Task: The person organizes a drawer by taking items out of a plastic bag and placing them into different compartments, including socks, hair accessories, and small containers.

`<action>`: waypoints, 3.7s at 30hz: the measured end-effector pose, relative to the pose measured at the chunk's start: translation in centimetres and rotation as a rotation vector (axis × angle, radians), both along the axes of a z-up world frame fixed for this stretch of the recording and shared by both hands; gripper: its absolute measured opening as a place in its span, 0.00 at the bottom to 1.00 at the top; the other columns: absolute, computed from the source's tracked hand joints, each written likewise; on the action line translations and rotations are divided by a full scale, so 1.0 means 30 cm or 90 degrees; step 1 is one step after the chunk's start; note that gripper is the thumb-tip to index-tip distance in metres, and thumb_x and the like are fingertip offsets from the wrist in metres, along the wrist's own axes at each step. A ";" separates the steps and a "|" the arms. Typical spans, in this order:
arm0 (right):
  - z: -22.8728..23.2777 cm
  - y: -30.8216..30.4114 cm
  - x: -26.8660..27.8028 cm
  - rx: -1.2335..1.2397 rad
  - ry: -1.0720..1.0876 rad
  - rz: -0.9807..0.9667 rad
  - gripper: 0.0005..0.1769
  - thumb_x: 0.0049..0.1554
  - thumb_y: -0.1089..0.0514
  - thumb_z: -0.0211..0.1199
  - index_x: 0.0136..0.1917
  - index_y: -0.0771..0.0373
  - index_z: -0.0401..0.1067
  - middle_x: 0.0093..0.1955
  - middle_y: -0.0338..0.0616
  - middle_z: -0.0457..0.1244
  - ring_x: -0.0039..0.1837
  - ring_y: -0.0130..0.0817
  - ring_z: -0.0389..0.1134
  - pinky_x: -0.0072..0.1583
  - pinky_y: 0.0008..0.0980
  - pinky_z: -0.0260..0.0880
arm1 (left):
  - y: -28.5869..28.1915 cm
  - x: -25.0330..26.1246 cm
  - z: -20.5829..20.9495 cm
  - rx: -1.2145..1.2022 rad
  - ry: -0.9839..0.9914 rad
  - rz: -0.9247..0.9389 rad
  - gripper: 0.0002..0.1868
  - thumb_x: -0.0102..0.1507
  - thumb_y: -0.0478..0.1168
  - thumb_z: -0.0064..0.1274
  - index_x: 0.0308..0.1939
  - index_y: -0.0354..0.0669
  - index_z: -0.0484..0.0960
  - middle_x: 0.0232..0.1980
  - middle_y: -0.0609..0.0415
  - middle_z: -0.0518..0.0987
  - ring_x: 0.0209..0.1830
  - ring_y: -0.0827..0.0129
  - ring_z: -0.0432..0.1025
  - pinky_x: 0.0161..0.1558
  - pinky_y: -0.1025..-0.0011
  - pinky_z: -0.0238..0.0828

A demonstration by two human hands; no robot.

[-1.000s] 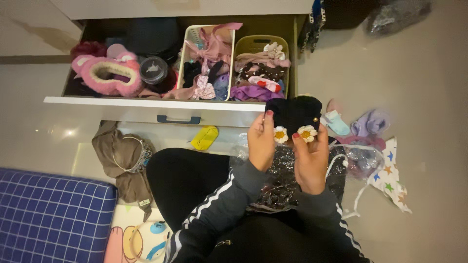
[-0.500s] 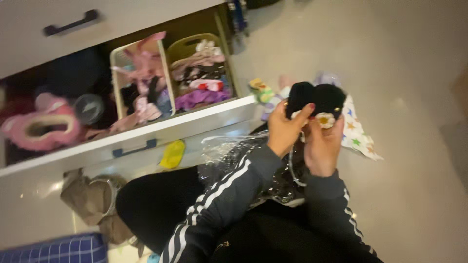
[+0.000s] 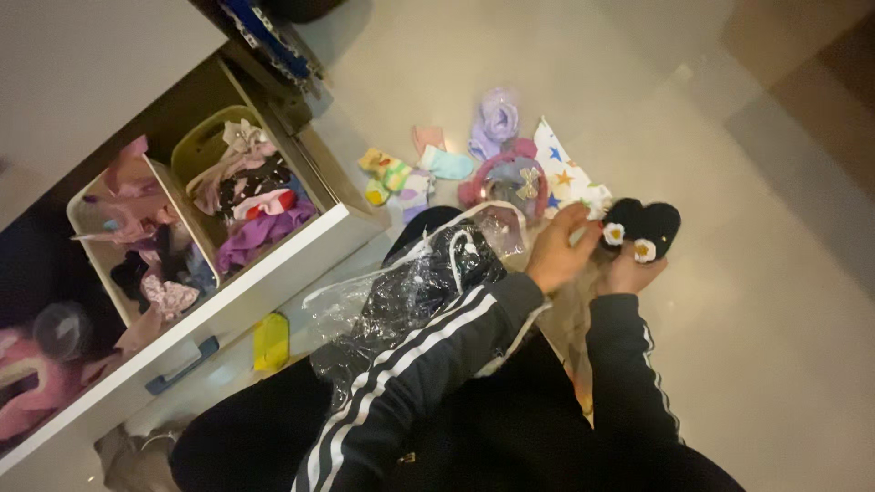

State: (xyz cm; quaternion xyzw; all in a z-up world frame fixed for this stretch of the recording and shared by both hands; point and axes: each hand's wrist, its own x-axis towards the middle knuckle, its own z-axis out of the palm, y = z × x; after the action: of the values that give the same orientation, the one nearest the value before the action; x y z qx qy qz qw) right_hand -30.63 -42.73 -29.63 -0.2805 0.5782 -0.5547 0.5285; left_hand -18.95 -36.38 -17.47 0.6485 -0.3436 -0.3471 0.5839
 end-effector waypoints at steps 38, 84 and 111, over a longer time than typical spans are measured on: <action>0.024 -0.087 0.472 -0.328 0.530 0.343 0.23 0.55 0.63 0.71 0.64 0.63 0.76 0.47 0.54 0.66 0.50 0.44 0.67 0.52 0.42 0.68 | 0.502 0.595 0.562 -0.161 0.211 0.076 0.21 0.73 0.27 0.39 0.71 0.31 0.67 0.70 0.43 0.75 0.71 0.65 0.69 0.72 0.71 0.61; 1.075 0.259 0.537 -0.152 -0.447 0.685 0.25 0.73 0.72 0.50 0.80 0.61 0.54 0.67 0.51 0.61 0.64 0.41 0.70 0.55 0.34 0.74 | 0.858 0.633 0.642 -0.298 0.157 0.274 0.18 0.71 0.33 0.51 0.64 0.32 0.71 0.57 0.48 0.81 0.59 0.68 0.75 0.62 0.68 0.71; 0.809 -0.022 0.451 -0.176 -0.339 0.441 0.21 0.67 0.69 0.55 0.72 0.77 0.66 0.65 0.53 0.65 0.67 0.40 0.68 0.71 0.37 0.68 | 0.556 0.718 0.436 -0.151 0.163 0.347 0.11 0.65 0.29 0.60 0.51 0.31 0.82 0.49 0.52 0.83 0.46 0.71 0.77 0.50 0.71 0.74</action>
State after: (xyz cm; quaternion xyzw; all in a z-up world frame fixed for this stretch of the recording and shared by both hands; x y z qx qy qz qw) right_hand -17.11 -43.38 -5.37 -0.3730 0.2144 -0.4700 0.7707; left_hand 2.59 -19.69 -4.41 0.5952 -0.1189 -0.2144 0.7652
